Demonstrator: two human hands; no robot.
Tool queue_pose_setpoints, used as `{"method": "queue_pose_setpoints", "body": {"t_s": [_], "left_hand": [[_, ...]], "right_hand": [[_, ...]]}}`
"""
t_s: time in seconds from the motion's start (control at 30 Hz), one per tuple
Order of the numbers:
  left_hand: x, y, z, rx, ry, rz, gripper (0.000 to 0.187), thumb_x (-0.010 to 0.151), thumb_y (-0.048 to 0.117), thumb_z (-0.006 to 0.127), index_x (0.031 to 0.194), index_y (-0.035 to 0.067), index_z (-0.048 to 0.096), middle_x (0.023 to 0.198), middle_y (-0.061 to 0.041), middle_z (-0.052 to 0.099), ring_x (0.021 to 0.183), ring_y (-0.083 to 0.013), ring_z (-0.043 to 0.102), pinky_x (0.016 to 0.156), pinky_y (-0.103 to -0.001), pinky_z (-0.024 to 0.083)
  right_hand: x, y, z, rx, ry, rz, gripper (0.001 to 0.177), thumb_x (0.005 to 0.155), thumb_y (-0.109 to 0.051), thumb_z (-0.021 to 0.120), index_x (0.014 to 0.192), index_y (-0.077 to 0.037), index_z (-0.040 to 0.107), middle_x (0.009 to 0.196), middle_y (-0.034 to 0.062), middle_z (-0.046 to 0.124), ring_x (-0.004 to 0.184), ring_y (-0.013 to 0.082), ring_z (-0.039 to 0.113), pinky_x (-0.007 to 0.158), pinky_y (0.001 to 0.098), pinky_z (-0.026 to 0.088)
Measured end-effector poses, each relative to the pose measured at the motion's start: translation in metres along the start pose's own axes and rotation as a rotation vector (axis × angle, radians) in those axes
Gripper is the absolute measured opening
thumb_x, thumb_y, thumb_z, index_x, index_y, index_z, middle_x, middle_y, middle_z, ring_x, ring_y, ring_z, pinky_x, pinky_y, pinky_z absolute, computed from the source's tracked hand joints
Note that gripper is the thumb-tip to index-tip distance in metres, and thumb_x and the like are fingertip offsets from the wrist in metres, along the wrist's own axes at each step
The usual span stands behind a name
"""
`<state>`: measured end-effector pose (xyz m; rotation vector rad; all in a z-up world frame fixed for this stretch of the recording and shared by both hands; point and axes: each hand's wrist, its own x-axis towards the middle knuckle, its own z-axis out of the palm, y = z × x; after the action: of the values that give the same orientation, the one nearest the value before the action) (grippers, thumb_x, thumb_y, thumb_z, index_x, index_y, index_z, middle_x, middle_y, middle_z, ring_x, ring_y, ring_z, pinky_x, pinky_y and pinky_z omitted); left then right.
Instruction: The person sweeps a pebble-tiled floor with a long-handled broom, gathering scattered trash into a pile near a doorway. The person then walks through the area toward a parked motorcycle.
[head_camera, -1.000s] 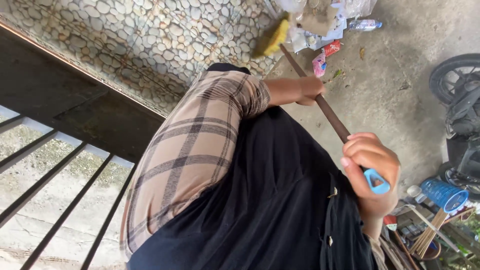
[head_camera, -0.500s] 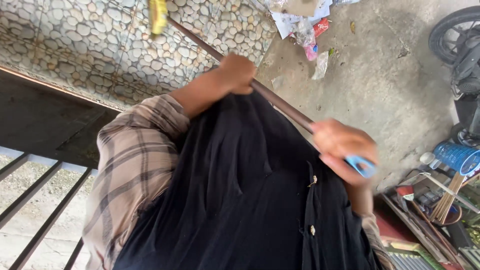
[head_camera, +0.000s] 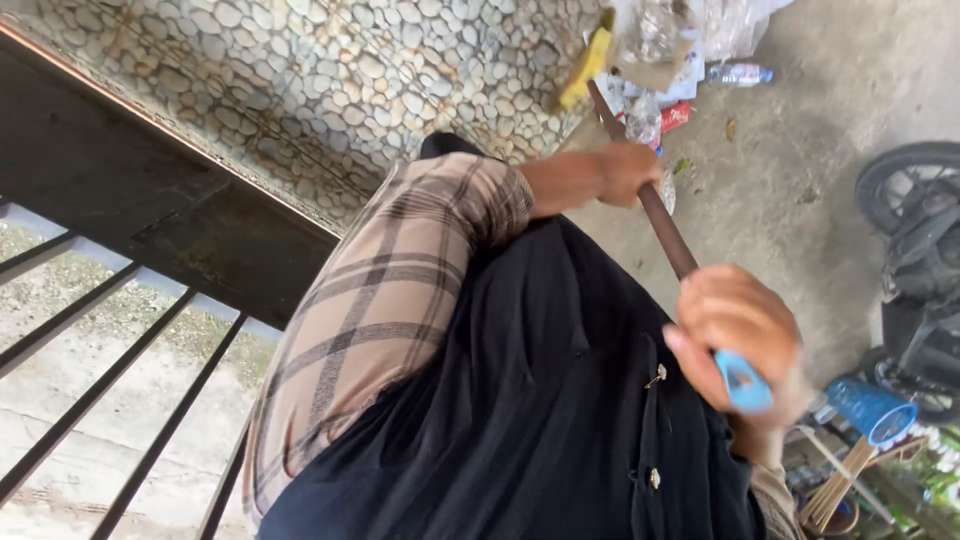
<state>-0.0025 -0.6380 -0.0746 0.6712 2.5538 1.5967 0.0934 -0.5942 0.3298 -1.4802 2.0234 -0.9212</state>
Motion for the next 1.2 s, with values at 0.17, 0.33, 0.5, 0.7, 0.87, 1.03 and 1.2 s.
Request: {"method": "queue_pose_setpoints", "body": {"t_s": [0.17,0.33,0.5,0.7,0.87,1.03,1.2], "left_hand": [[-0.058,0.110,-0.091,0.248,-0.243,-0.110,0.011,0.081,0.021,0.061,0.083,0.023,0.071,0.080,-0.002,0.070,0.082,-0.0298,0.070,0.071,-0.050,0.055],[-0.132,0.080,-0.162,0.292,-0.213,-0.368,0.013,0.077,0.023,0.059,0.070,0.014,0.066,0.070,-0.003,0.064,0.069,-0.0286,0.067,0.053,-0.043,0.053],[-0.181,0.034,-0.229,0.390,-0.325,-0.895,0.015,0.099,0.010,0.064,0.084,0.011,0.061,0.077,-0.001,0.056,0.072,-0.0165,0.061,0.072,-0.032,0.060],[-0.114,-0.098,-0.161,0.347,-0.284,-1.034,0.036,0.097,0.035,0.074,0.111,0.002,0.067,0.113,-0.021,0.066,0.110,-0.0382,0.064,0.102,-0.047,0.058],[0.019,-0.062,-0.119,0.150,-0.243,-0.743,0.034,0.094,0.013,0.065,0.128,0.016,0.063,0.119,-0.011,0.062,0.119,-0.0371,0.051,0.088,-0.050,0.055],[0.088,-0.027,-0.079,0.147,-0.117,-0.335,0.009,0.076,0.020,0.065,0.086,0.019,0.065,0.089,-0.006,0.070,0.091,-0.0347,0.067,0.078,-0.051,0.053],[0.079,0.032,-0.126,0.368,-0.127,-0.141,0.013,0.072,0.031,0.064,0.077,0.020,0.067,0.078,-0.003,0.071,0.080,-0.0369,0.071,0.062,-0.055,0.055]], "right_hand": [[-0.012,-0.031,-0.048,0.108,-0.375,-0.339,0.028,0.086,-0.021,0.063,0.062,-0.010,0.054,0.058,0.0028,0.058,0.054,0.0191,0.063,0.070,0.0391,0.072],[0.015,0.013,-0.042,0.269,-0.287,-0.370,0.019,0.079,-0.010,0.060,0.062,-0.009,0.051,0.061,0.0073,0.061,0.060,0.0259,0.065,0.075,0.0446,0.068],[0.052,0.082,0.043,0.443,0.045,-0.125,0.013,0.091,-0.012,0.064,0.091,0.001,0.065,0.095,0.0180,0.067,0.089,0.0326,0.066,0.111,0.0620,0.055],[0.071,0.142,0.053,0.352,0.043,-0.193,0.023,0.093,0.003,0.060,0.072,0.001,0.053,0.080,0.0187,0.062,0.078,0.0304,0.062,0.105,0.0532,0.051],[0.060,0.092,-0.045,0.174,0.167,0.116,0.029,0.097,0.004,0.055,0.069,0.004,0.046,0.069,0.0140,0.049,0.068,0.0258,0.050,0.098,0.0497,0.052],[0.034,0.102,-0.119,0.147,0.011,-0.047,0.029,0.085,0.002,0.061,0.060,-0.001,0.048,0.063,0.0103,0.053,0.063,0.0251,0.055,0.084,0.0452,0.055],[0.030,0.097,-0.178,0.232,-0.294,-0.307,0.035,0.089,-0.019,0.058,0.059,-0.008,0.042,0.058,0.0035,0.048,0.050,0.0226,0.054,0.066,0.0402,0.065]]}}
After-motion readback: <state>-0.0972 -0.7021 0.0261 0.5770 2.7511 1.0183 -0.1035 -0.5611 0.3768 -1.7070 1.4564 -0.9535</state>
